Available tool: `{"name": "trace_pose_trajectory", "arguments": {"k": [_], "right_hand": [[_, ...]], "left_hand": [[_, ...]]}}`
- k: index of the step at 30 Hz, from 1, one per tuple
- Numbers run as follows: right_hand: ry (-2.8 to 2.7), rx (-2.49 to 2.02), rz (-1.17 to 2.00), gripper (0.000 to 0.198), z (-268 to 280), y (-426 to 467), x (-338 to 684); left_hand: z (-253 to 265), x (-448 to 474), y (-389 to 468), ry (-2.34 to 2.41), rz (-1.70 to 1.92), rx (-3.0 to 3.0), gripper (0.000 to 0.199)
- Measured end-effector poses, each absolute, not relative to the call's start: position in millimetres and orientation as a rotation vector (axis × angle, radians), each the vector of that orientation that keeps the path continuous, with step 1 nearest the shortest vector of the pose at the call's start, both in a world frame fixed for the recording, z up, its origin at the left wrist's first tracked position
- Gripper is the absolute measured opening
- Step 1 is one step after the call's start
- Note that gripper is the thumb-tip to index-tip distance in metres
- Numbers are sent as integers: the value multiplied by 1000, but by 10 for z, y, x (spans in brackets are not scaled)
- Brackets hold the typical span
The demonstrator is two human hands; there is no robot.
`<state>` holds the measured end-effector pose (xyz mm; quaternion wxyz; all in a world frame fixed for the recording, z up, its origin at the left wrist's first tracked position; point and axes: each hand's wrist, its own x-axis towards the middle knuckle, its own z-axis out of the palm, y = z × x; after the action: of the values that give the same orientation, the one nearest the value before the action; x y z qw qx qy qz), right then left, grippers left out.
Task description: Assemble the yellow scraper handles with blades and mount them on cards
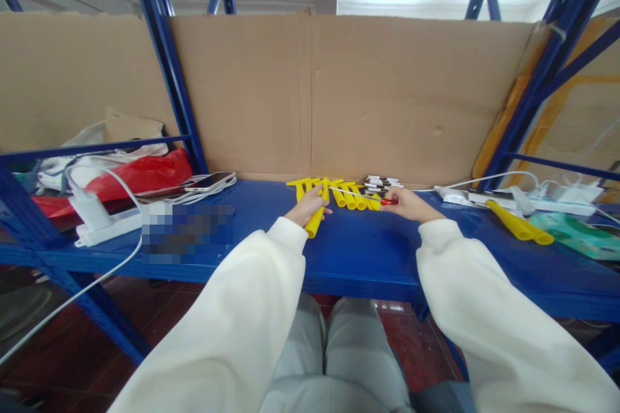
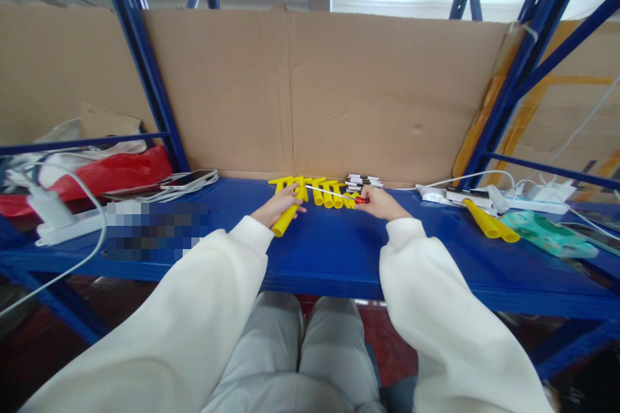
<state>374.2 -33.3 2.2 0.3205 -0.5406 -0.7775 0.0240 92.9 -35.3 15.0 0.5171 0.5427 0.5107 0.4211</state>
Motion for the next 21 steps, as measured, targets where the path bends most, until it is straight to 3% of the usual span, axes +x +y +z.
{"name": "trace_pose_trajectory", "arguments": {"k": [6, 12, 21], "right_hand": [[-2145, -1422, 314, 38, 28, -355, 3772], [-2014, -1419, 177, 45, -30, -302, 3751], [-2199, -1446, 343, 42, 24, -388, 3727]], "left_hand": [[147, 926, -341, 1225, 1023, 1295, 83], [137, 928, -334, 1231, 1022, 1305, 82], [100, 928, -269, 1211, 1029, 1314, 83]]}}
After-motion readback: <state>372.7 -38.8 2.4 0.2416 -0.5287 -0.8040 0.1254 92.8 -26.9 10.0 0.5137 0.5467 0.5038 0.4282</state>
